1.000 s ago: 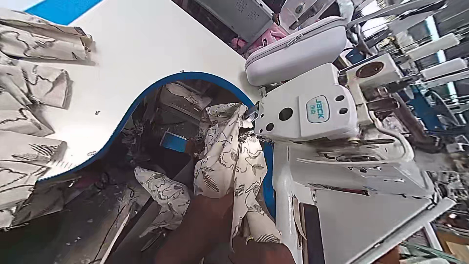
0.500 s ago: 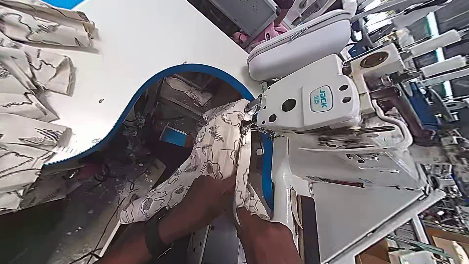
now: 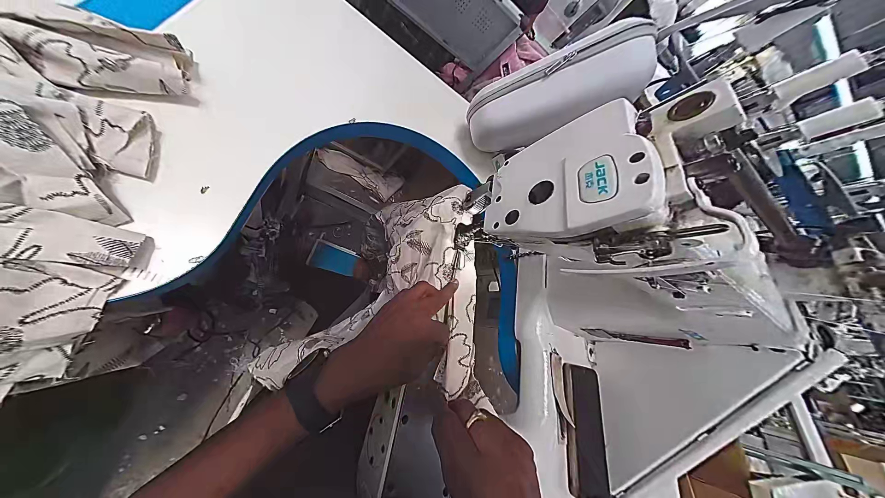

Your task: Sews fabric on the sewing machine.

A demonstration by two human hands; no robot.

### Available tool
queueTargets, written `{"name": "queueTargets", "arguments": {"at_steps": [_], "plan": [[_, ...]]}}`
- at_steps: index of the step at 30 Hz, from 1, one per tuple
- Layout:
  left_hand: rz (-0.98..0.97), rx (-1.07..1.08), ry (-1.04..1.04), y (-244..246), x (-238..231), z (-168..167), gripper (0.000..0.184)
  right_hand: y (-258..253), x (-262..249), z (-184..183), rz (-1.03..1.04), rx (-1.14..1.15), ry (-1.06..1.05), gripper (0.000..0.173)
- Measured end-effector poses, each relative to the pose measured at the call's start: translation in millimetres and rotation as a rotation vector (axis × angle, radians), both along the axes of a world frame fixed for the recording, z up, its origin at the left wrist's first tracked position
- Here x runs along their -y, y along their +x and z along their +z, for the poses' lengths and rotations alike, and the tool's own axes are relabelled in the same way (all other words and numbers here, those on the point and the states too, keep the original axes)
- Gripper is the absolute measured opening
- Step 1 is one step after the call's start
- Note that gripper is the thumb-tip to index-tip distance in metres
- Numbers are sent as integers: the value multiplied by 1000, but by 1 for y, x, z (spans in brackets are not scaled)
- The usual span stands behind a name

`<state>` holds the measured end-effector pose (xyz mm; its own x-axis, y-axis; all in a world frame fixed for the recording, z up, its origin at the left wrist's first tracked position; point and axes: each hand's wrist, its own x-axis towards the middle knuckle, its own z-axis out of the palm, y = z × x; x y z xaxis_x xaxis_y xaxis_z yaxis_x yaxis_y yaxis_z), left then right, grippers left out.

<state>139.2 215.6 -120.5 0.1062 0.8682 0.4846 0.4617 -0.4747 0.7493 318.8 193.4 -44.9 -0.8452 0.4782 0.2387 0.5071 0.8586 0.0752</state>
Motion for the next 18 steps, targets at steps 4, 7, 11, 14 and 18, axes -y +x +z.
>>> {"name": "queueTargets", "arguments": {"at_steps": [4,7,11,14,18], "plan": [[-13,194,-103,2,2,-3,14,-7,-7,2,60,-23,-56,16],[-6,427,-149,6,-5,-9,16,-12,-19,6,76,-39,-32,17],[75,407,-134,10,-12,-7,15,-13,-41,0,74,-97,-11,21],[110,378,-142,11,-9,-7,14,-13,-49,-5,66,-130,-49,19],[149,384,-101,12,-14,-11,15,-16,-55,-11,46,-148,-94,19]]}}
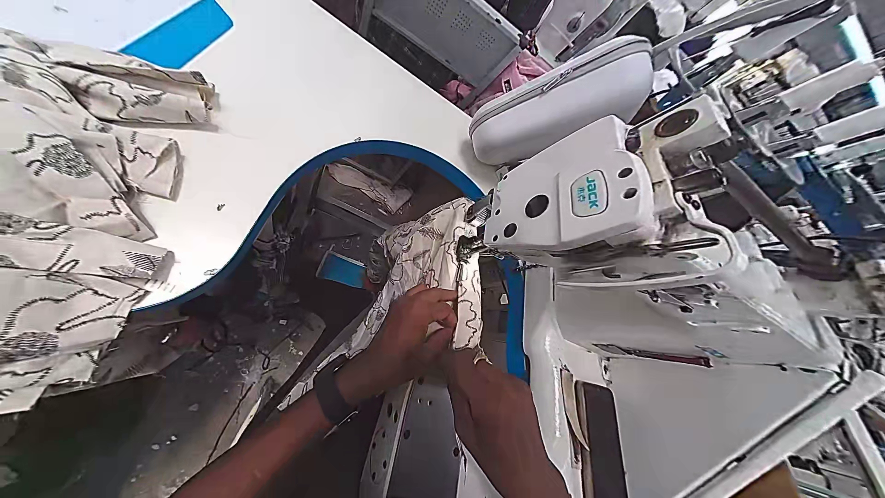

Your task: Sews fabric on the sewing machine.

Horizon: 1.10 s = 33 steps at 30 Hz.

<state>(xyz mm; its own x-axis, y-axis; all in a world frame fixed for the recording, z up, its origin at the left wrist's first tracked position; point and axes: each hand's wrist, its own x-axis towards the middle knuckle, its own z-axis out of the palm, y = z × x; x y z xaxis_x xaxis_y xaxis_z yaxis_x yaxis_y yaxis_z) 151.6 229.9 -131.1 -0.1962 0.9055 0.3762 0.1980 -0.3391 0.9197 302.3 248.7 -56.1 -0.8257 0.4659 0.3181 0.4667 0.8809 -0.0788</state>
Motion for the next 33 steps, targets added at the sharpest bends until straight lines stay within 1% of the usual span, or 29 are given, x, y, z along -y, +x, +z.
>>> {"name": "queueTargets", "arguments": {"at_steps": [2,3,4,5,6,7,8,9,11,12,13,14,15,16,17,18,19,20,21,22,24,26,29,33], "plan": [[59,-5,-20,3,-1,2,15,5,-7,2,-33,-28,-41,19],[129,-39,-39,5,1,6,15,11,-12,10,-70,-31,-71,19],[194,-99,-80,8,3,12,15,19,-19,21,-121,-28,-80,21],[213,-178,-137,12,5,20,19,30,-26,34,-175,-17,-74,25],[154,-257,-217,14,4,31,25,40,-34,44,-219,-10,-59,29],[29,-348,-328,15,-2,44,31,48,-40,51,-251,-5,-45,32],[-125,-446,-448,19,-12,59,33,53,-45,56,-276,1,-34,34],[-224,-552,-516,23,-25,70,29,55,-48,60,-298,9,-15,36],[-275,-670,-580,30,-36,86,19,56,-44,59,-326,30,12,33],[-257,-651,-601,31,-31,88,20,60,-39,53,-334,36,9,30],[-189,-599,-605,31,-19,85,29,65,-34,43,-337,31,-1,26],[-62,-556,-590,31,-5,78,45,72,-29,30,-330,16,-16,23],[49,-510,-601,27,7,71,57,77,-25,15,-306,-21,-38,20],[134,-450,-589,22,18,63,59,80,-19,2,-275,-80,-77,19],[142,-360,-567,18,28,56,50,80,-10,-8,-246,-157,-131,18],[131,-290,-501,19,36,45,36,75,2,-12,-212,-240,-195,16],[172,-272,-361,23,40,31,26,64,12,-13,-177,-313,-245,13],[227,-274,-221,31,42,17,20,52,23,-12,-155,-361,-278,11],[258,-270,-135,39,45,9,18,43,33,-11,-151,-378,-297,8],[248,-247,-103,43,50,7,19,37,41,-11,-155,-374,-306,7],[216,-212,-93,46,57,6,18,34,46,-11,-155,-331,-288,7],[225,-182,-78,47,56,2,19,31,46,-11,-146,-273,-221,9],[254,-174,-36,44,42,-3,19,24,37,-12,-136,-256,-93,9],[341,-221,34,40,17,-6,20,14,20,-19,-159,-324,25,12]]}}
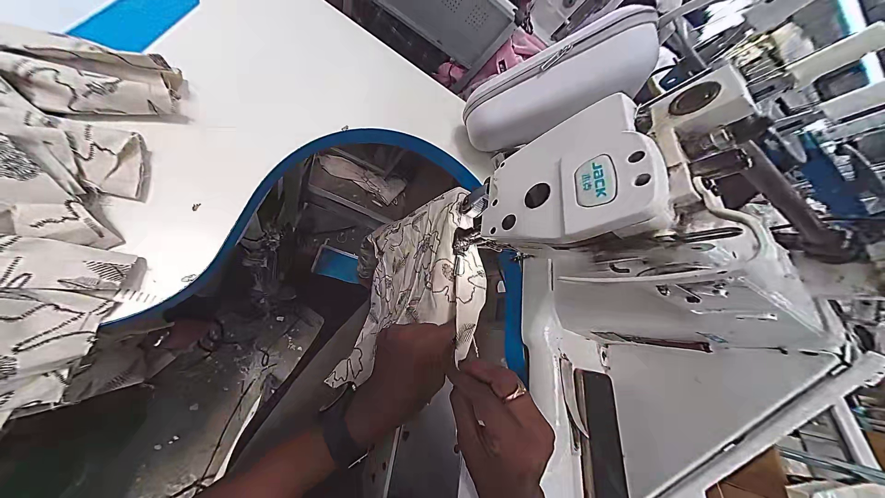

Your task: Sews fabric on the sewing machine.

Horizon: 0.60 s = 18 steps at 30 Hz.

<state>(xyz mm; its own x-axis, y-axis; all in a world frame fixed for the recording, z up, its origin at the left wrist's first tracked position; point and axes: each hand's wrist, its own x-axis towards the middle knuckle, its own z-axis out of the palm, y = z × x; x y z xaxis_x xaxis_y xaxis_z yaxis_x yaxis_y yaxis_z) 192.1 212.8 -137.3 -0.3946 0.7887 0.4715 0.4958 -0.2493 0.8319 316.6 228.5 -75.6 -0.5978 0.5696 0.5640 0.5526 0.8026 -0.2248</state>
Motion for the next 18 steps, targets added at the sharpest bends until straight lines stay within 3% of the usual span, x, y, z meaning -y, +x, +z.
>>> {"name": "queueTargets", "arguments": {"at_steps": [7,13,18], "plan": [[94,-39,-70,12,22,6,21,-5,-15,-16,-15,-117,-18,12],[196,-225,33,2,-13,2,17,-19,-41,-20,-35,-111,39,11],[284,-286,-14,-3,-36,7,19,-32,-54,-26,-101,-115,23,15]]}}
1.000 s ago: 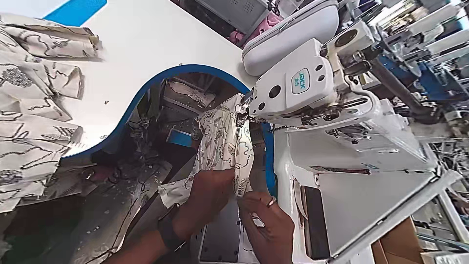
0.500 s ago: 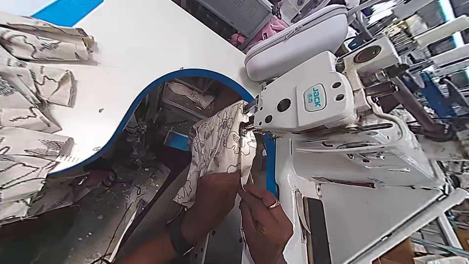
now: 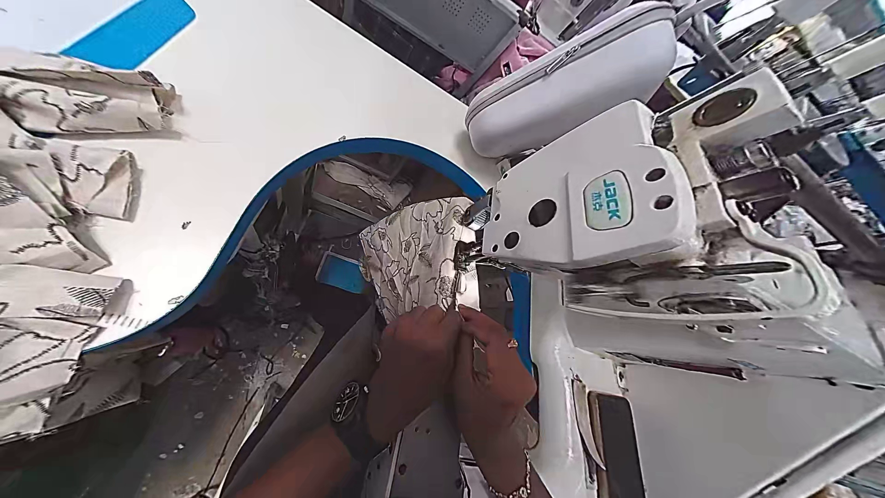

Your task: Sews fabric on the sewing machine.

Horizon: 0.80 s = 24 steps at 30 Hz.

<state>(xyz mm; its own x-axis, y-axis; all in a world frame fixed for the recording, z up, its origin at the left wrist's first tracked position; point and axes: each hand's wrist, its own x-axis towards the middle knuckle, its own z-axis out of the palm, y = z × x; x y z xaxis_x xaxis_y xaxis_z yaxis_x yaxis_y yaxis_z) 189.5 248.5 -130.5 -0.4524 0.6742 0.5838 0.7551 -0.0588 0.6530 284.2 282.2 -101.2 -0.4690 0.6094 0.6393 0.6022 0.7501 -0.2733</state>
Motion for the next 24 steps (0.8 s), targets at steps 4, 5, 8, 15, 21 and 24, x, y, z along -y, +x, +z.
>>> {"name": "queueTargets", "arguments": {"at_steps": [4,5,8,15,21,24], "plan": [[-48,34,-34,-4,-10,2,15,-1,-6,-4,-25,29,8,20],[-88,67,-25,-8,-7,-1,16,-2,-6,-5,-23,40,18,20],[-148,300,-38,-27,27,-18,16,1,4,-3,53,88,18,20],[-472,1136,-217,13,36,-82,32,-3,18,-15,487,255,0,24],[-689,-311,-762,-80,62,-14,42,-12,19,-2,365,305,-271,40],[-22,-623,-4,-147,137,29,23,-36,6,23,302,617,-573,77]]}}
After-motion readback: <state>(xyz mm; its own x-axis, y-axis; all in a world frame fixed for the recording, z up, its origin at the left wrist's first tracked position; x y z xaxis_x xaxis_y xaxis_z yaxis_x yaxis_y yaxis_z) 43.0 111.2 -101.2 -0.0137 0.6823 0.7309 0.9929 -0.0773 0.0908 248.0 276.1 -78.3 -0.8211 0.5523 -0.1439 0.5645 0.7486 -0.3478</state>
